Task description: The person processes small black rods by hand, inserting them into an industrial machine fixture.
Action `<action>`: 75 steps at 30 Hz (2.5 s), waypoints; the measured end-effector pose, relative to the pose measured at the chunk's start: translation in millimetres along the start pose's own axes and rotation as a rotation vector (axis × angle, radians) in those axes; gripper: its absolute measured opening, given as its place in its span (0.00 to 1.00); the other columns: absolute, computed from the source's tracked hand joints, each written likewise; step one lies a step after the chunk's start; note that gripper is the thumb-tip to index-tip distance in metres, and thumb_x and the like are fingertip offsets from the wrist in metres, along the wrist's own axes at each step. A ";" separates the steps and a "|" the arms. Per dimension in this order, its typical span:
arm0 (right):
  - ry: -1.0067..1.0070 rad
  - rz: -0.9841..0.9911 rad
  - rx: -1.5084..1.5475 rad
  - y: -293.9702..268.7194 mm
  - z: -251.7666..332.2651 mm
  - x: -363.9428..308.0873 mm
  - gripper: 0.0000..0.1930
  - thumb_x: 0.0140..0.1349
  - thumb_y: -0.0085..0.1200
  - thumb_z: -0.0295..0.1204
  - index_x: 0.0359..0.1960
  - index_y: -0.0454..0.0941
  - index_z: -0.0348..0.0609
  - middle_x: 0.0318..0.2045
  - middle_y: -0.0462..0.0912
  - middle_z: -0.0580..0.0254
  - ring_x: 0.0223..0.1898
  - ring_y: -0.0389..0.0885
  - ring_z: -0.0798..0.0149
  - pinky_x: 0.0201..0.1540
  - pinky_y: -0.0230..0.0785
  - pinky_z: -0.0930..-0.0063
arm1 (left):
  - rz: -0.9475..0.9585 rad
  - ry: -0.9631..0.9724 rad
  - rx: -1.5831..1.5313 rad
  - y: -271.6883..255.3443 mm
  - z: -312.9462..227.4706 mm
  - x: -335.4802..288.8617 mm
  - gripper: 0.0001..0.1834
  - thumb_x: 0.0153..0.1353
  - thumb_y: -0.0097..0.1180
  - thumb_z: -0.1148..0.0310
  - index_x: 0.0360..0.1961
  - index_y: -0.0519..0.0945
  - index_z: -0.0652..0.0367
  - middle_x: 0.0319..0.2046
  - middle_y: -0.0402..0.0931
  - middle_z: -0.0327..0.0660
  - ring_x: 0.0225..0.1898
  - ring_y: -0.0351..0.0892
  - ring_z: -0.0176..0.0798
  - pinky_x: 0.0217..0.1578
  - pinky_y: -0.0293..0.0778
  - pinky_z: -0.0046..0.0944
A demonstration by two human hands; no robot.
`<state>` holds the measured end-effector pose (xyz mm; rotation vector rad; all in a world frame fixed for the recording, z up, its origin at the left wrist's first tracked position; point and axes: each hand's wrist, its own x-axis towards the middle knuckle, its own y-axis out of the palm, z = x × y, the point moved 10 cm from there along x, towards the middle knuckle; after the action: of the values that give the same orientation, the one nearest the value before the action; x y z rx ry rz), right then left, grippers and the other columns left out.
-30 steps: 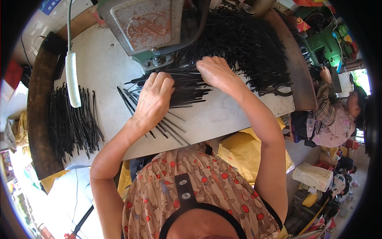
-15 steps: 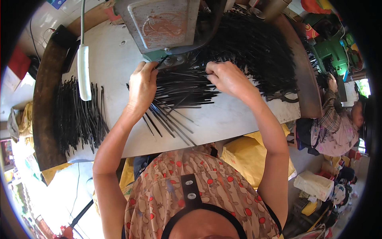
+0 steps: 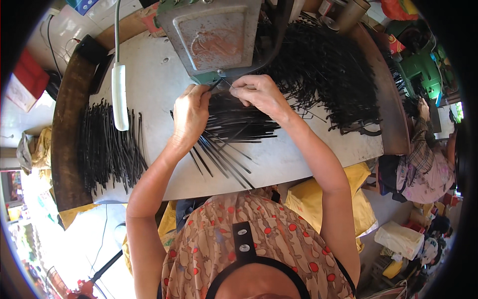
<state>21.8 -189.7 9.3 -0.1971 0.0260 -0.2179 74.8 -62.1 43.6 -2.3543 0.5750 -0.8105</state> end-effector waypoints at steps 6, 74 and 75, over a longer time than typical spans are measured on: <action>0.020 -0.027 0.067 -1.6 -2.6 0.4 0.09 0.52 0.53 0.26 0.29 0.76 0.30 0.14 0.68 0.71 0.17 0.62 0.80 0.18 0.52 0.85 | -0.019 0.006 -0.016 -2.0 1.0 2.4 0.05 0.51 0.50 0.75 0.29 0.75 0.64 0.26 0.73 0.50 0.27 0.73 0.54 0.28 0.68 0.43; 0.171 -0.363 0.963 -8.6 -37.1 -3.7 0.05 0.53 0.47 0.17 0.32 0.69 0.29 0.32 0.75 0.52 0.38 0.78 0.53 0.43 0.72 0.63 | 0.046 -0.025 0.057 -1.1 1.9 -7.7 0.15 0.48 0.53 0.77 0.40 0.75 0.62 0.26 0.71 0.47 0.25 0.71 0.47 0.29 0.67 0.37; 0.169 -0.362 0.963 -7.3 -36.6 -2.9 0.05 0.53 0.47 0.17 0.32 0.69 0.29 0.32 0.75 0.52 0.38 0.78 0.53 0.43 0.72 0.63 | 0.045 -0.024 0.058 -0.3 2.0 -6.7 0.15 0.48 0.53 0.77 0.40 0.75 0.62 0.26 0.71 0.47 0.25 0.71 0.47 0.29 0.67 0.37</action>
<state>15.7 -203.1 -25.2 0.7837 0.0504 -0.5812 71.3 -57.5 39.8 -2.2872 0.5849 -0.7682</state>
